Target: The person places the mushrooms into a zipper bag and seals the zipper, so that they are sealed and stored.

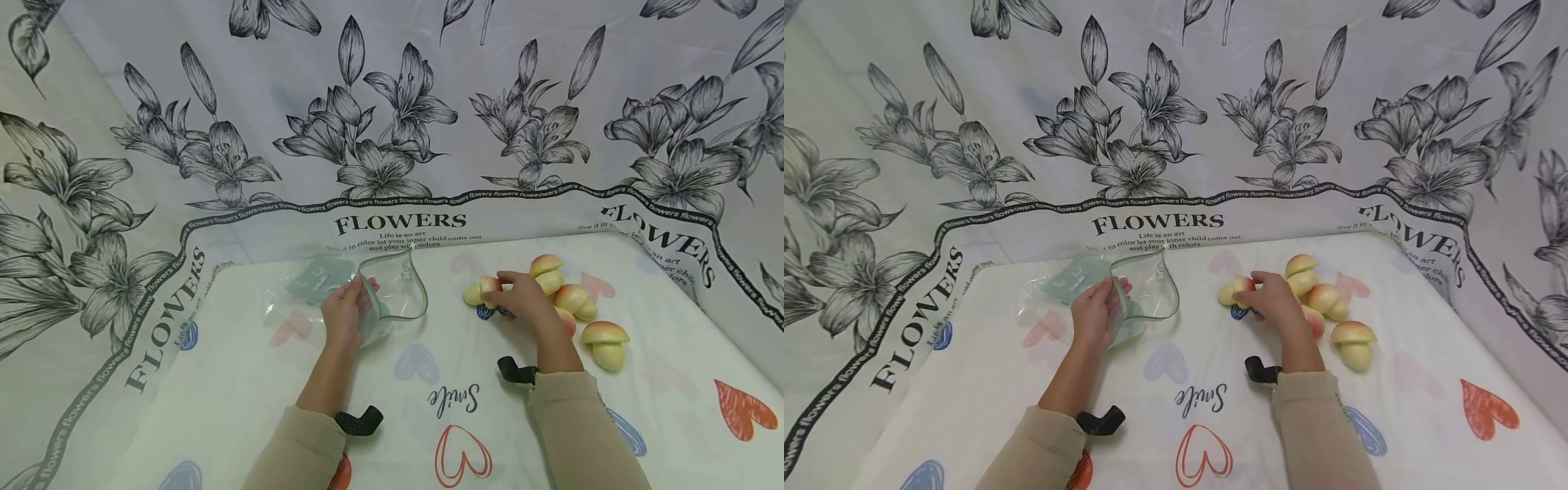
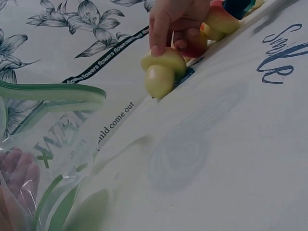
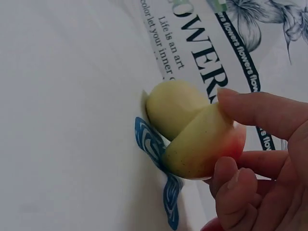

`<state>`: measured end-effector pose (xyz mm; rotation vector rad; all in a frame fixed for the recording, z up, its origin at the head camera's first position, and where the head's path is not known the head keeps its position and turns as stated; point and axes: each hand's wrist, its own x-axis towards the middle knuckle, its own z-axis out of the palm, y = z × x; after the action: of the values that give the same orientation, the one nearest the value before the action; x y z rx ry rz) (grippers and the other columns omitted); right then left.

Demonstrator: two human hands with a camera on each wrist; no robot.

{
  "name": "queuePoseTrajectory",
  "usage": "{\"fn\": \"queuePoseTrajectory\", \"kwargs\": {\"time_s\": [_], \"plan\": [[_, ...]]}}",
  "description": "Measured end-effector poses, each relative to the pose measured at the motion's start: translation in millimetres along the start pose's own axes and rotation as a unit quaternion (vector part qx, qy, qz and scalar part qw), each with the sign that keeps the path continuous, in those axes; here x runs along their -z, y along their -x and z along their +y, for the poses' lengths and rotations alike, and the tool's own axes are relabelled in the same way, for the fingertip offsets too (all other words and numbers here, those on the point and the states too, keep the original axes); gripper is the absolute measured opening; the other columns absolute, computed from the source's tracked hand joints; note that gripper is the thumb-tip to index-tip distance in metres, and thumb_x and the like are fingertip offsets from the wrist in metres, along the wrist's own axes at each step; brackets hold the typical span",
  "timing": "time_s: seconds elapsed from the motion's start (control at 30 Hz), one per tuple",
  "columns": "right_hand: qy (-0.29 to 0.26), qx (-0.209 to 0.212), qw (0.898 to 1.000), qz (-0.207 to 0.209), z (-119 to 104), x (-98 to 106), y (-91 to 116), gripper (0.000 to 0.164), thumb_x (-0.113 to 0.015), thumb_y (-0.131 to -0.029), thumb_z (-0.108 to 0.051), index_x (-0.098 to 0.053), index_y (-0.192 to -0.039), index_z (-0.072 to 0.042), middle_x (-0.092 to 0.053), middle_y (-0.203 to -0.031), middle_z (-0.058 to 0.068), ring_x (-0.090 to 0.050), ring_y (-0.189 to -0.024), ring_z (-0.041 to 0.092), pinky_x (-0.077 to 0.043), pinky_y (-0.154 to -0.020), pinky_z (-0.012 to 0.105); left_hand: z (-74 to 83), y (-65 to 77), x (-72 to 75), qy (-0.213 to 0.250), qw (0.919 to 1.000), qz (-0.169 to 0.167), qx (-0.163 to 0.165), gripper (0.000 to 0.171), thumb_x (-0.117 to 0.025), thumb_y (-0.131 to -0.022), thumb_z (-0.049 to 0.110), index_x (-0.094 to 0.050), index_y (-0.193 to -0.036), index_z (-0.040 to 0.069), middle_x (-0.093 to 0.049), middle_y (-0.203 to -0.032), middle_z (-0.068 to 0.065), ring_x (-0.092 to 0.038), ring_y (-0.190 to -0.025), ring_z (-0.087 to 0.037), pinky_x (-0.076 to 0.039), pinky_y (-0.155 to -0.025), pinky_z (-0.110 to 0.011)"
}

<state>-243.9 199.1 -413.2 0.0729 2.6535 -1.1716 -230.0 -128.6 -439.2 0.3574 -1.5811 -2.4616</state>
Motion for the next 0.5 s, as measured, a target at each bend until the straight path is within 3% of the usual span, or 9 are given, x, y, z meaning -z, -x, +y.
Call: {"fn": "queuePoseTrajectory", "kwargs": {"time_s": [0.13, 0.23, 0.37, 0.5], "plan": [[0.01, 0.01, 1.0, 0.0, 2.5, -5.1, -4.4, 0.08, -0.071, -0.087, -0.044, -0.038, -0.149, -0.005, -0.052, -0.137, 0.02, -0.061, -0.072, 0.022, -0.052, -0.067, 0.031, 0.3, -0.1, -0.4, 0.003, 1.0, 0.001, 0.001, 0.043, -0.064, -0.097, 0.024, -0.059, -0.12, -0.012, -0.077, -0.086, -0.002, -0.075, -0.088, -0.019, -0.058, -0.083, -0.031], [0.034, 0.031, 0.999, 0.011, 3.3, -9.8, -7.3, 0.08, -0.072, -0.086, -0.044, -0.041, -0.148, -0.003, -0.054, -0.137, 0.022, -0.063, -0.093, 0.028, -0.053, -0.08, 0.038, 0.5, -0.1, -0.4, 0.002, 1.0, 0.001, 0.001, 0.041, -0.064, -0.097, 0.023, -0.06, -0.119, -0.011, -0.077, -0.087, -0.003, -0.074, -0.089, -0.02, -0.058, -0.084, -0.031], [0.042, 0.045, 0.998, 0.019, -0.1, -14.9, -9.2, 0.081, -0.074, -0.084, -0.043, -0.041, -0.147, -0.002, -0.056, -0.135, 0.024, -0.055, -0.116, 0.033, -0.046, -0.099, 0.047, 0.4, -0.3, 0.3, 0.0, 1.0, 0.001, 0.002, 0.031, -0.064, -0.097, 0.023, -0.066, -0.11, -0.004, -0.077, -0.09, -0.005, -0.074, -0.091, -0.021, -0.058, -0.084, -0.031], [0.019, 0.057, 0.998, 0.028, -3.7, -18.3, -9.9, 0.078, -0.075, -0.084, -0.037, -0.042, -0.146, -0.004, -0.056, -0.135, 0.024, -0.054, -0.121, 0.036, -0.043, -0.105, 0.05, 0.4, -1.3, 0.9, -0.003, 1.0, -0.003, 0.001, 0.033, -0.063, -0.097, 0.024, -0.064, -0.112, -0.005, -0.077, -0.092, -0.006, -0.074, -0.092, -0.021, -0.057, -0.085, -0.031]]}}
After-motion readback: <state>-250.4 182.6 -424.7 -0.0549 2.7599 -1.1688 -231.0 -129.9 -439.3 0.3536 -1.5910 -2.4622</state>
